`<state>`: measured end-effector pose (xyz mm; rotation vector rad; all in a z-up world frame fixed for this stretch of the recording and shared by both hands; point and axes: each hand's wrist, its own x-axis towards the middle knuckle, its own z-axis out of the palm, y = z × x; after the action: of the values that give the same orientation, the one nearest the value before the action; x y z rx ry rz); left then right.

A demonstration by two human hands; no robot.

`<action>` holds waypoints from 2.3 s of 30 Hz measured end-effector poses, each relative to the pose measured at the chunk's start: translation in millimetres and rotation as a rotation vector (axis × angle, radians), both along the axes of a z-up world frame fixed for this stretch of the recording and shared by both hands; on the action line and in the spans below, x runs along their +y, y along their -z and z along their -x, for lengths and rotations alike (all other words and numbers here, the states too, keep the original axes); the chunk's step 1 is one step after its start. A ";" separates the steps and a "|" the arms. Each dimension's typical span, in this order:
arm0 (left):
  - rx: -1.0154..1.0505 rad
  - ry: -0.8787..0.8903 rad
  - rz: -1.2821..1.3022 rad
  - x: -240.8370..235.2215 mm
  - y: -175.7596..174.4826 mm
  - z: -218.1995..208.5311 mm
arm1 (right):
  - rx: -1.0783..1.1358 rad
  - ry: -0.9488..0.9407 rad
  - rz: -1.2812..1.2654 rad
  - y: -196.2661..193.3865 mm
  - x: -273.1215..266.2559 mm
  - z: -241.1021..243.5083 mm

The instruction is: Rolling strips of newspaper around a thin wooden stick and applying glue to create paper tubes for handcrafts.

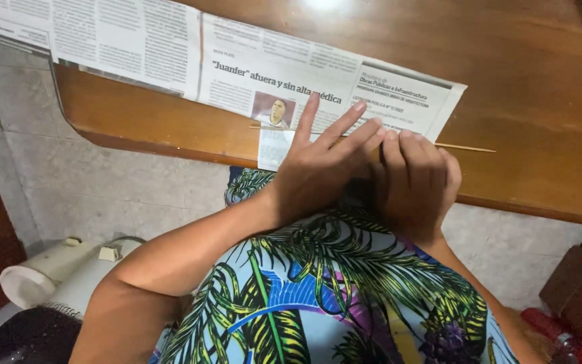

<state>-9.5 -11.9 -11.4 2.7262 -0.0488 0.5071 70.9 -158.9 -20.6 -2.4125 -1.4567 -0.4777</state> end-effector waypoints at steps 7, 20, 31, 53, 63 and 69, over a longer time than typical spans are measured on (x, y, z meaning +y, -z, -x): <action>0.152 -0.203 -0.291 -0.2 2.9 1.1 | 0.327 -0.105 0.005 -5.1 4.9 -7.9; 0.649 -0.372 -0.275 0.0 -11.2 -9.9 | -0.094 -0.068 0.146 -8.7 7.0 -6.1; 0.886 -0.518 -0.138 7.3 -28.1 -23.9 | -0.069 -0.036 0.179 -4.4 7.3 -8.9; 0.835 -0.572 -0.153 17.6 -28.8 -23.7 | -0.184 -0.127 0.133 -7.2 22.4 -8.9; 0.773 -0.635 -0.154 30.0 -24.6 -16.9 | -0.007 -0.071 0.205 -8.1 33.0 -8.5; 0.702 -0.648 -0.145 36.3 -22.9 -12.2 | -0.013 -0.089 0.152 -11.0 37.3 -8.6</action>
<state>2.7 24.4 11.5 2.8552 1.0242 -0.3389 79.4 -121.6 -9.6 -2.4501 -1.6532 -0.3761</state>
